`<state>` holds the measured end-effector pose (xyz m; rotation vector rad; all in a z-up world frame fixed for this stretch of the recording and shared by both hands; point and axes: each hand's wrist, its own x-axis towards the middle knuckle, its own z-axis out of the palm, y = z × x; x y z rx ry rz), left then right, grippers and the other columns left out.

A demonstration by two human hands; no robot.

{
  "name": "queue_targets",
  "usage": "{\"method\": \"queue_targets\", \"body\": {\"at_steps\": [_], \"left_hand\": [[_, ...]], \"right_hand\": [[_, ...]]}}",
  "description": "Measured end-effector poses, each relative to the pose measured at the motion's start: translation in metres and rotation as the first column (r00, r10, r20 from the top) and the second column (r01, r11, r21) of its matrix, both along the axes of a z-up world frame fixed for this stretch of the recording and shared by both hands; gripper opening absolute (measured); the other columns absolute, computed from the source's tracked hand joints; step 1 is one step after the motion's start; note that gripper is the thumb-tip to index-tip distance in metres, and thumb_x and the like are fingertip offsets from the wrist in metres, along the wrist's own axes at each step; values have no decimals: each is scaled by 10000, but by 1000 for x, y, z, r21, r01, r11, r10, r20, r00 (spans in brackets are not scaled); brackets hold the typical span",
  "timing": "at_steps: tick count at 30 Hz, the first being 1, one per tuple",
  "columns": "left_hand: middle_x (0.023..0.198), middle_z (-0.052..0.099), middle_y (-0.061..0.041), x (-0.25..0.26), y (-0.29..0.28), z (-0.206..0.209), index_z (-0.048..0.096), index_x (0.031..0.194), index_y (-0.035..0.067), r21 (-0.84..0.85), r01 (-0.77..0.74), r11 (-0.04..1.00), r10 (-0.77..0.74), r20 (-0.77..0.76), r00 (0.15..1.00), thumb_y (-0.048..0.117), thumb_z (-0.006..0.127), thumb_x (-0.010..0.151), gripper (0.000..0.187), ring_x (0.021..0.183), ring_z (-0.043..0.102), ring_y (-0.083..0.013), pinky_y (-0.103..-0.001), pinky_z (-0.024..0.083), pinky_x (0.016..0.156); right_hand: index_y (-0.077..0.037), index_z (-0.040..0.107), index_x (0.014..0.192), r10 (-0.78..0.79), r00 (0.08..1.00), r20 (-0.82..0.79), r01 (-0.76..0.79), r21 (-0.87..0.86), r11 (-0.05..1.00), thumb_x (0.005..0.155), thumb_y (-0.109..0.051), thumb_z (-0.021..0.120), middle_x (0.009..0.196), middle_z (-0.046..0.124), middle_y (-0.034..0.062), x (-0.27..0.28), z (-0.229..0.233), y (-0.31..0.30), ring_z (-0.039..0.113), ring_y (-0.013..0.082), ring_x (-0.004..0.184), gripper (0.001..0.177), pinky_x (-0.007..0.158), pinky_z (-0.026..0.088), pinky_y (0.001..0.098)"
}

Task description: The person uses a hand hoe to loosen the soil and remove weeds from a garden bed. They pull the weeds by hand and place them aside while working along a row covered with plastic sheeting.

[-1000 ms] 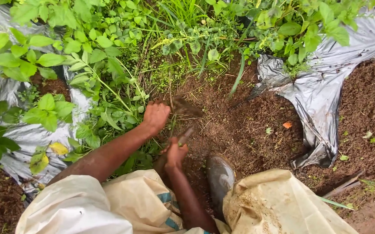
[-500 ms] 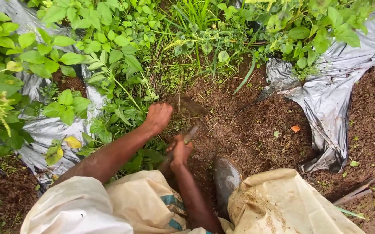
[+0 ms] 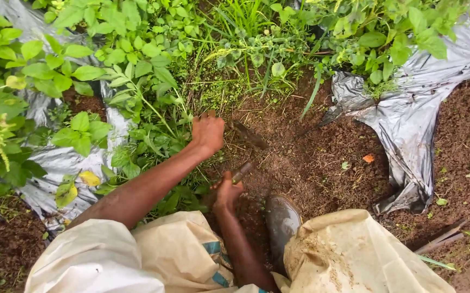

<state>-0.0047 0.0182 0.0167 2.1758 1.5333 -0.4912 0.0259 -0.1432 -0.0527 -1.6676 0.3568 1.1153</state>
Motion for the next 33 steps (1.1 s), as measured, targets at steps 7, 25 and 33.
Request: {"method": "queue_targets", "body": {"at_steps": [7, 25, 33], "left_hand": [[1190, 667, -223, 5, -4, -30, 771, 1087, 15, 153, 70, 986, -84, 81, 993, -95, 709, 801, 313, 1111, 648, -371, -483, 491, 924], [960, 716, -68, 47, -37, -122, 768, 943, 110, 442, 720, 534, -798, -16, 602, 202, 746, 874, 117, 932, 636, -271, -439, 450, 896], [922, 751, -17, 27, -20, -154, 782, 831, 160, 379, 714, 588, -769, -13, 640, 187, 775, 771, 66, 932, 681, -240, -512, 407, 992]], "right_hand": [[-36, 592, 1065, -21, 985, 170, 32, -67, 997, 933, -139, 634, 710, 622, 54, 33, 12, 15, 596, 156, 538, 173, 561, 570, 296], [-78, 542, 663, -412, 895, 172, 391, 142, 909, 786, -65, 657, 443, 472, 63, 110, 9, -11, 492, 172, 329, 169, 355, 491, 379], [-49, 575, 822, -200, 980, 16, 199, 8, 980, 766, -79, 701, 516, 553, 48, 51, -19, -32, 537, 151, 374, 141, 372, 509, 341]]}}
